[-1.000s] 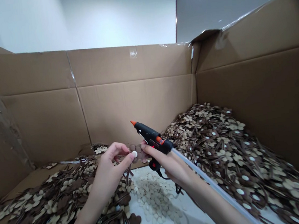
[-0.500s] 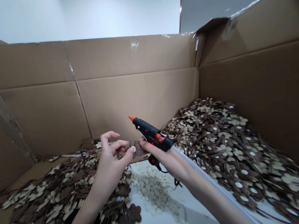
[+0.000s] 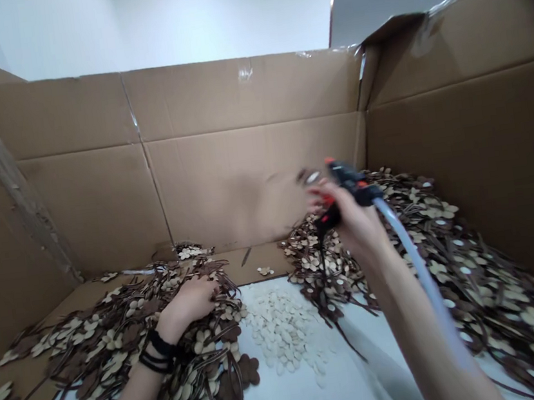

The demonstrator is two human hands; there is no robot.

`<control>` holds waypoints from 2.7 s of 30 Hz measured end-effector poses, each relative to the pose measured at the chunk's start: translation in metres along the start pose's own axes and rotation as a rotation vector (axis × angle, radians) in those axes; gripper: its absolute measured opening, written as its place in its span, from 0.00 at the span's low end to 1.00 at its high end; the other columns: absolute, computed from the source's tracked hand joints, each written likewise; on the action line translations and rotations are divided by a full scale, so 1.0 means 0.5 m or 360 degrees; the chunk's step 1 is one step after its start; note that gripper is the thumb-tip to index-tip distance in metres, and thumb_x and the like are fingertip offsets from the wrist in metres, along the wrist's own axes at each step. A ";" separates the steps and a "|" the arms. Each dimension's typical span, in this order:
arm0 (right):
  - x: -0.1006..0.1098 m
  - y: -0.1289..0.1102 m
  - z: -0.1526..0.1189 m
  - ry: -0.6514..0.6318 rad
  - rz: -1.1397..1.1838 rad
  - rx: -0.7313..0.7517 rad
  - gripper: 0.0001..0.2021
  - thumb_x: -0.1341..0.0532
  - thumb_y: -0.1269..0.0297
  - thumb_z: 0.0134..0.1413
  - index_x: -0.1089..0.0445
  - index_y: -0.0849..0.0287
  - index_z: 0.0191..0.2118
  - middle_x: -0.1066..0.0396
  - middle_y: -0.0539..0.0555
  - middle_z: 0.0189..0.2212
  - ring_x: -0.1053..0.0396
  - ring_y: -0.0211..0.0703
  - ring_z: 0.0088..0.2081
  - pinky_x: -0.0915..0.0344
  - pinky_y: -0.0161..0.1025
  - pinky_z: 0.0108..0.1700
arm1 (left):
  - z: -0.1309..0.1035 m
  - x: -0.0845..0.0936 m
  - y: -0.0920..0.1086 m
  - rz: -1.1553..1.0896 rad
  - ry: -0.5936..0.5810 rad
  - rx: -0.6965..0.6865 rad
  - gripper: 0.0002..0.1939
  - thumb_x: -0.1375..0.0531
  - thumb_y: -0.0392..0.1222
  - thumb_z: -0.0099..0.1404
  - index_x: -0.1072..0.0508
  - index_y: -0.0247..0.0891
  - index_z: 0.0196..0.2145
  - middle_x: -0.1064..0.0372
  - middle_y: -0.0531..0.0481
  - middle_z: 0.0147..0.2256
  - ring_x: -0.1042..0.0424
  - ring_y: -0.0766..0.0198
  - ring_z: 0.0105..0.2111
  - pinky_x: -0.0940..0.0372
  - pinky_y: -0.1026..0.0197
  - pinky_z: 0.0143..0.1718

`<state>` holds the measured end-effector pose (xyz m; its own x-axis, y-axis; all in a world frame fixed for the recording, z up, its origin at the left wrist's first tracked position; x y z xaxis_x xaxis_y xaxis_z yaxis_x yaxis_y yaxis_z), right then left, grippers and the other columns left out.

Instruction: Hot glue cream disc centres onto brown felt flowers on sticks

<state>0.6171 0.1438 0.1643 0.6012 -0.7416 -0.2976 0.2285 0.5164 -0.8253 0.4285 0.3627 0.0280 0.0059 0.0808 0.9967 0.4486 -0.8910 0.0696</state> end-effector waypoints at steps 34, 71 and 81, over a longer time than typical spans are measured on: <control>-0.144 0.033 -0.121 -0.0886 -0.0426 -0.0222 0.33 0.48 0.29 0.44 0.33 0.59 0.17 0.33 0.55 0.17 0.40 0.39 0.21 0.43 0.37 0.27 | -0.166 0.232 0.136 -0.1826 0.0321 -0.0262 0.22 0.45 0.56 0.63 0.26 0.36 0.44 0.23 0.45 0.34 0.30 0.65 0.31 0.38 0.66 0.34; -0.138 0.056 -0.112 -0.0572 -0.0152 -0.0380 0.16 0.34 0.54 0.45 0.35 0.62 0.30 0.42 0.47 0.22 0.45 0.31 0.24 0.49 0.32 0.26 | -0.090 0.147 0.174 -0.1119 0.0272 -0.0414 0.16 0.50 0.47 0.67 0.30 0.39 0.47 0.26 0.48 0.41 0.29 0.62 0.39 0.38 0.63 0.42; -0.117 0.031 -0.090 -0.0454 -0.0017 -0.0318 0.15 0.34 0.57 0.44 0.35 0.62 0.31 0.42 0.47 0.21 0.45 0.30 0.23 0.47 0.30 0.25 | 0.039 -0.116 0.140 -0.0295 0.0216 -0.0219 0.11 0.46 0.32 0.60 0.24 0.36 0.34 0.27 0.43 0.34 0.32 0.55 0.40 0.41 0.56 0.43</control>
<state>0.5507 0.1759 0.1474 0.7959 -0.5825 -0.1653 0.0986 0.3940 -0.9138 0.4769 0.3044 -0.0260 -0.1893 0.1958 0.9622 0.3049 -0.9197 0.2472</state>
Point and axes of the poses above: each hand's wrist, its own z-axis towards the middle knuckle, its own x-axis out of the back of the hand, y = z × x, the point moved 10 cm from there along z, towards the middle knuckle
